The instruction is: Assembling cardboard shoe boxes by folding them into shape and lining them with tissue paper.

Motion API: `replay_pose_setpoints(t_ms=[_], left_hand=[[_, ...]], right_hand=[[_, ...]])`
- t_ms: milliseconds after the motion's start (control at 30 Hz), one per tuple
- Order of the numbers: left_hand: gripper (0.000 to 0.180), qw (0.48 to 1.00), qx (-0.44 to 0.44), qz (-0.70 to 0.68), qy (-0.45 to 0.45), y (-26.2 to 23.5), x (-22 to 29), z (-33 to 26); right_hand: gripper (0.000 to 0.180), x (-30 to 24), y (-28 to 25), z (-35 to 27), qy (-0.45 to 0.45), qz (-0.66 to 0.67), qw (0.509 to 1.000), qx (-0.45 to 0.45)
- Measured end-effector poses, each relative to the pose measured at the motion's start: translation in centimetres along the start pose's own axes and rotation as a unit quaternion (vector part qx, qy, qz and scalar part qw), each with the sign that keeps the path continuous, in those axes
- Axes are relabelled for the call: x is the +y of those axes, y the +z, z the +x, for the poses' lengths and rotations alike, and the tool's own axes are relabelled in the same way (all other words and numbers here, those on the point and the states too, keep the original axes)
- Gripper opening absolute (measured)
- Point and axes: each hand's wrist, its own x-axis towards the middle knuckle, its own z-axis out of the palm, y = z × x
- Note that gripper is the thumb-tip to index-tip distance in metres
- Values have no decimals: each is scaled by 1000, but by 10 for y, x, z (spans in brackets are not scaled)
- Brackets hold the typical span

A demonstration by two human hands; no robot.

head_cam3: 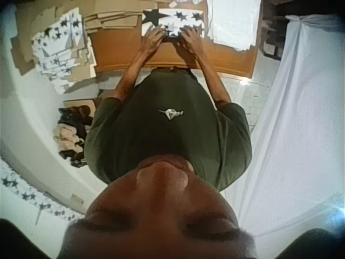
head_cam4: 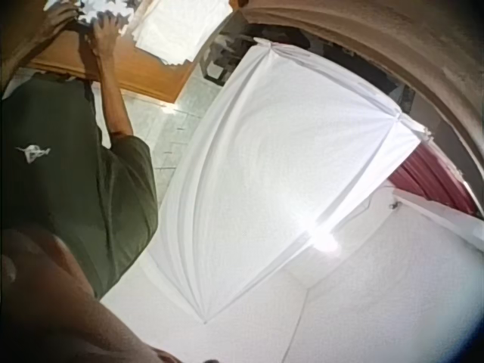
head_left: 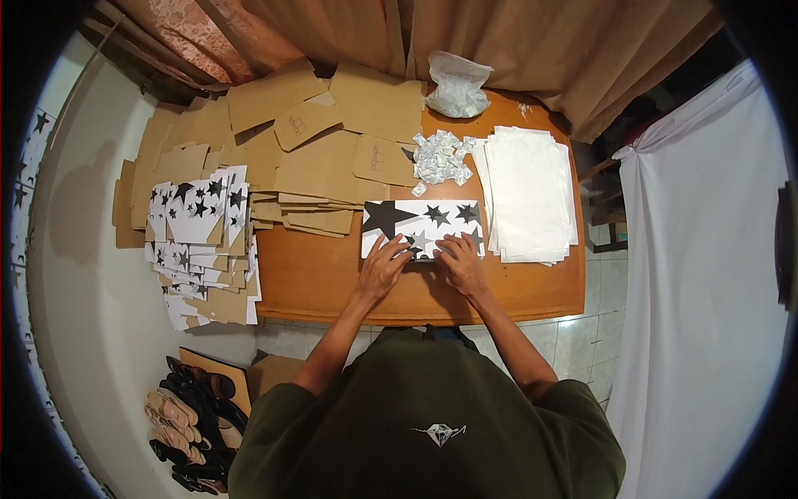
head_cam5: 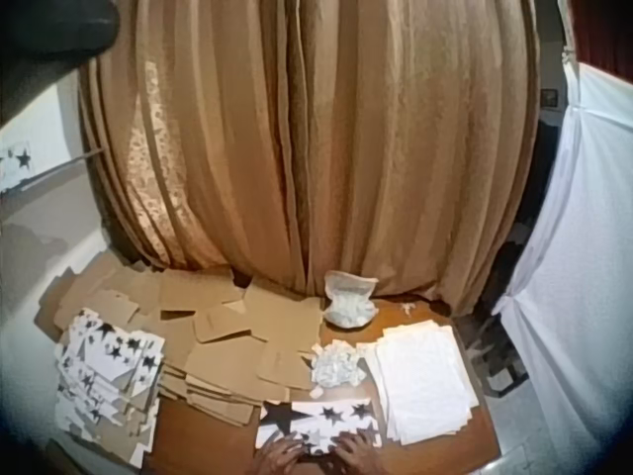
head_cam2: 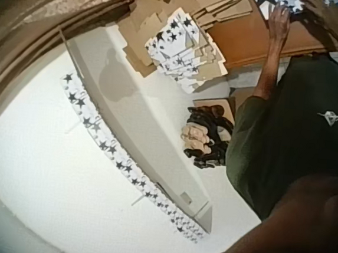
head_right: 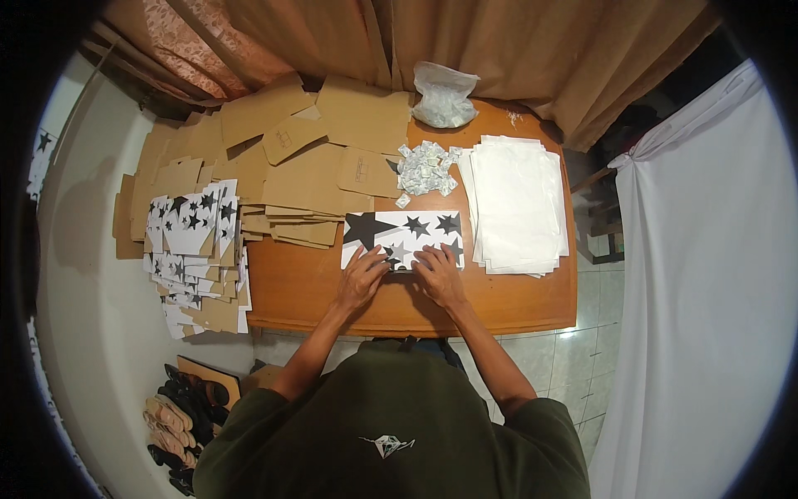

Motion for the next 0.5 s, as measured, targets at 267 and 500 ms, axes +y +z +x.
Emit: replay_pose_setpoints(t_ms=[267, 500], left_hand=[[19, 1000, -25, -6, -12, 0, 1, 1], [18, 999, -32, -1, -18, 2, 2, -1]], right_hand=[[39, 4, -2, -1, 3, 25, 1000, -12], [30, 3, 1, -1, 2, 22, 1000, 11]])
